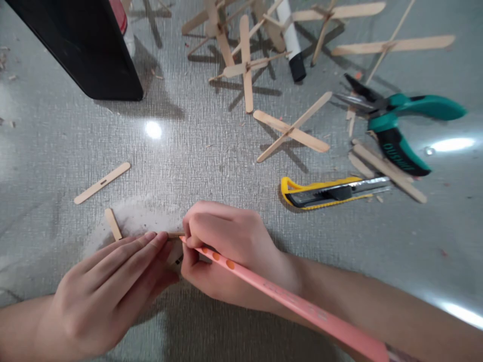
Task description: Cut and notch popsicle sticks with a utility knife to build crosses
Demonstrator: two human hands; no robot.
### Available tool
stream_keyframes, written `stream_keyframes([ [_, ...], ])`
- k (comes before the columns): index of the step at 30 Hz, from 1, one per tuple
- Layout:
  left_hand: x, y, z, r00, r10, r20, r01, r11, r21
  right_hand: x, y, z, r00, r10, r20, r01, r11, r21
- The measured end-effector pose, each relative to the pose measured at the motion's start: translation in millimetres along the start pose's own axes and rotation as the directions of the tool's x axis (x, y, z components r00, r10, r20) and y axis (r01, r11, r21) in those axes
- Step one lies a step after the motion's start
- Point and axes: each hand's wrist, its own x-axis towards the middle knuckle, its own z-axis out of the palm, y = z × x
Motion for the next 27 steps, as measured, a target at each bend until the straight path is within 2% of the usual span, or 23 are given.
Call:
stream_keyframes([
  [14, -1.4, 0.7, 0.2, 1.000, 0.000, 0.000, 0.000, 1.000, 0.001, 0.2, 0.8, 0.1, 1.000, 0.006, -0.003, -0.006, 1.000, -0.011],
  [27, -3.8, 0.9, 1.1, 1.000, -0.017, -0.006, 0.017, 1.000, 0.016, 0.1, 1.1, -1.1, 1.000, 0.021, -0.010, -0.020, 0.996, 0.083],
])
